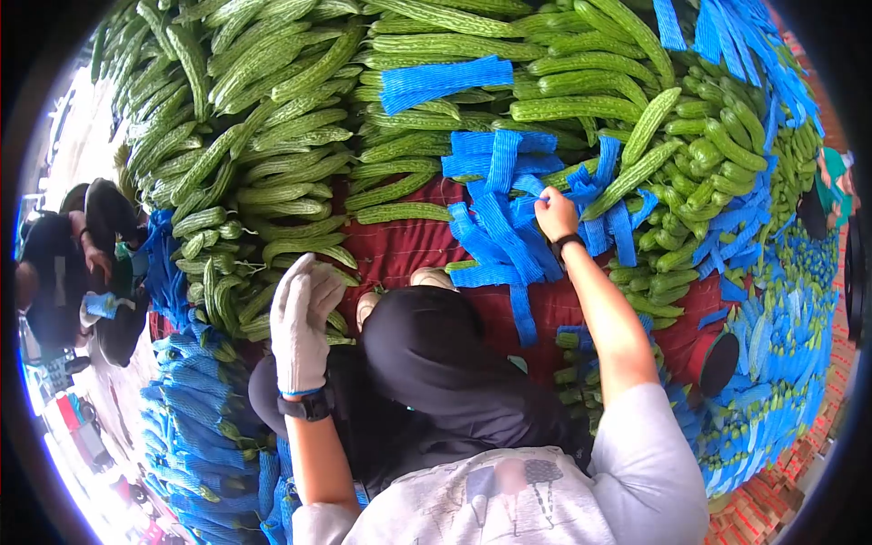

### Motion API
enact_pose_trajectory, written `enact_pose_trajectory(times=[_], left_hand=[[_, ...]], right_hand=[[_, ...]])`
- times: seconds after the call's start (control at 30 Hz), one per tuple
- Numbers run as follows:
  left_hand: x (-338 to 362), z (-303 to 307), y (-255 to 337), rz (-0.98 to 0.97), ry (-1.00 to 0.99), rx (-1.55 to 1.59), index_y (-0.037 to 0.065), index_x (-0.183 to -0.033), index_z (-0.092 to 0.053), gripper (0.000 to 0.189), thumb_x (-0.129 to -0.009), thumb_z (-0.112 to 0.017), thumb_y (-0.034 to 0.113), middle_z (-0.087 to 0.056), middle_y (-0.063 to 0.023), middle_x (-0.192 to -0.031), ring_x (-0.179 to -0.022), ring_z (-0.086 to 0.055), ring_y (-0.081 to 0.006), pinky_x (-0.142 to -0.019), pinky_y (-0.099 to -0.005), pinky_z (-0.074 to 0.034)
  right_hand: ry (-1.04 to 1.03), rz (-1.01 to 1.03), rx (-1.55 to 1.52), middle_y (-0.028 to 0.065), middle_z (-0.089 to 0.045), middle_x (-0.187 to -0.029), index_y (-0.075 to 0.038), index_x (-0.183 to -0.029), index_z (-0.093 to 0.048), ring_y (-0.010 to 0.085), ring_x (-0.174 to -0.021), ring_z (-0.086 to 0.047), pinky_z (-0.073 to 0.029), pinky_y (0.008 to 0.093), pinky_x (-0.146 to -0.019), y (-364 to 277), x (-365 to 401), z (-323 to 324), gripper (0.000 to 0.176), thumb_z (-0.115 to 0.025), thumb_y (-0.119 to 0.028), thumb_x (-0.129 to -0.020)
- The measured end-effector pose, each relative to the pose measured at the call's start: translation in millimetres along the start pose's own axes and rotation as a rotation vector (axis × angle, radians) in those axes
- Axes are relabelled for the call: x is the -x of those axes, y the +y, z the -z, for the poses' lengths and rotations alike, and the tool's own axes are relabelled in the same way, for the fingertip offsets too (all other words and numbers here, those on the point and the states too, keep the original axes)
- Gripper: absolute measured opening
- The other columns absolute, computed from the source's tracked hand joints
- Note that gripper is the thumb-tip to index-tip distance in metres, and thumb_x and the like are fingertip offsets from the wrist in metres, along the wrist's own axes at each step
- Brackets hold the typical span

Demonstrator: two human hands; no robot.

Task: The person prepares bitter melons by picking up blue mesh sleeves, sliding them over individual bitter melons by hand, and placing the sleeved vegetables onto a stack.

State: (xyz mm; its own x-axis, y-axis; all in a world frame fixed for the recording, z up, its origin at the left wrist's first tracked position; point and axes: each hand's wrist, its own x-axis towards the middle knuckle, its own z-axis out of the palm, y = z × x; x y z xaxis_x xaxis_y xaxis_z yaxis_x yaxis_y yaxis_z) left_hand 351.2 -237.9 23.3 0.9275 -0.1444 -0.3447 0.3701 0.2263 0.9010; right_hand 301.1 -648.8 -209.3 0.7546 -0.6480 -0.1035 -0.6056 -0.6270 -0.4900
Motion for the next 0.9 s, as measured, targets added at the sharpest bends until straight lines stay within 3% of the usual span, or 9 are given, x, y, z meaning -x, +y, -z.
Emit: enact_pose_trajectory(times=[0.1,0.23,0.33,0.47,0.5,0.6,0.73,0.87,0.9], left_hand=[[-12,-26,-1,0.041,-0.06,-0.11,-0.001,-0.127,-0.05,0.036,-0.096,-0.05,0.02,-0.063,-0.0132,-0.107,-0.096,-0.064,-0.0219,-0.086,-0.0334,-0.051],[-9,-55,5,0.074,-0.285,-0.234,-0.003,-0.132,-0.045,0.046,-0.092,-0.059,0.015,-0.062,-0.0104,-0.103,-0.093,-0.061,-0.0158,-0.085,-0.0292,-0.049],[2,-71,14,-0.125,-0.379,-0.358,0.001,-0.135,-0.044,0.049,-0.09,-0.062,0.014,-0.061,-0.0058,-0.11,-0.092,-0.056,-0.0101,-0.083,-0.0258,-0.047],[11,-63,20,-0.257,-0.258,-0.151,0.0,-0.135,-0.044,0.045,-0.094,-0.056,0.011,-0.059,-0.0083,-0.117,-0.097,-0.057,-0.0103,-0.085,-0.0247,-0.048],[17,-64,28,-0.227,-0.18,-0.066,0.002,-0.135,-0.045,0.041,-0.095,-0.051,0.01,-0.061,-0.0044,-0.111,-0.083,-0.056,-0.0057,-0.077,-0.0228,-0.049],[25,-50,34,-0.384,-0.105,-0.102,0.001,-0.137,-0.042,0.046,-0.093,-0.053,0.011,-0.058,-0.0066,-0.118,-0.093,-0.057,-0.0097,-0.08,-0.0233,-0.049],[46,-21,51,-0.18,-0.184,0.012,0.0,-0.14,-0.038,0.048,-0.093,-0.048,0.004,-0.048,-0.0115,-0.136,-0.115,-0.052,-0.0175,-0.099,-0.0306,-0.04],[55,-8,52,-0.35,-0.224,-0.382,0.0,-0.137,-0.043,0.05,-0.088,-0.049,0.001,-0.051,-0.0148,-0.131,-0.116,-0.051,-0.0196,-0.098,-0.0313,-0.041],[56,-8,46,-0.439,-0.182,-0.367,0.0,-0.134,-0.047,0.049,-0.086,-0.048,-0.001,-0.06,-0.0106,-0.111,-0.096,-0.059,-0.0149,-0.087,-0.0274,-0.047]], right_hand=[[0.005,0.257,-0.321,0.0125,-0.059,-0.059,-0.006,-0.084,-0.061,0.0272,-0.051,-0.058,-0.043,0.0366,-0.049,-77,39,60,0.008,-0.059,-0.012,-0.079],[-0.214,0.47,-0.453,0.0129,-0.059,-0.064,-0.003,-0.084,-0.06,0.0231,-0.054,-0.057,-0.042,0.0339,-0.051,-182,76,113,0.009,-0.056,-0.008,-0.078],[-0.328,0.605,-0.62,0.0154,-0.058,-0.067,0.001,-0.085,-0.059,0.0207,-0.055,-0.055,-0.044,0.0337,-0.054,-237,104,116,0.011,-0.053,-0.004,-0.078],[-0.597,0.411,-1.154,0.002,-0.057,-0.074,-0.003,-0.112,-0.049,0.0061,-0.067,-0.05,-0.041,0.0246,-0.06,-278,131,114,0.026,-0.058,-0.016,-0.09],[-0.716,0.375,-1.196,-0.0014,-0.054,-0.08,-0.005,-0.119,-0.042,0.0038,-0.071,-0.049,-0.041,0.0215,-0.063,-286,137,126,0.039,-0.06,-0.027,-0.093],[-0.612,0.607,-1.221,0.0011,-0.052,-0.084,-0.004,-0.119,-0.04,0.0045,-0.069,-0.048,-0.044,0.0204,-0.065,-300,161,113,0.046,-0.068,-0.023,-0.088],[-1.004,0.317,-1.327,0.0013,-0.06,-0.09,-0.001,-0.107,-0.053,0.0056,-0.077,-0.056,-0.048,0.0215,-0.071,-305,169,124,0.025,-0.066,-0.01,-0.088],[-1.051,0.269,-1.285,0.0019,-0.063,-0.093,-0.002,-0.097,-0.059,0.0082,-0.085,-0.061,-0.05,0.0255,-0.077,-306,171,122,0.008,-0.058,-0.007,-0.091],[-1.093,0.115,-1.421,0.0047,-0.064,-0.095,-0.003,-0.1,-0.058,0.0117,-0.087,-0.062,-0.052,0.0297,-0.082,-306,169,124,0.011,-0.052,-0.009,-0.094]])
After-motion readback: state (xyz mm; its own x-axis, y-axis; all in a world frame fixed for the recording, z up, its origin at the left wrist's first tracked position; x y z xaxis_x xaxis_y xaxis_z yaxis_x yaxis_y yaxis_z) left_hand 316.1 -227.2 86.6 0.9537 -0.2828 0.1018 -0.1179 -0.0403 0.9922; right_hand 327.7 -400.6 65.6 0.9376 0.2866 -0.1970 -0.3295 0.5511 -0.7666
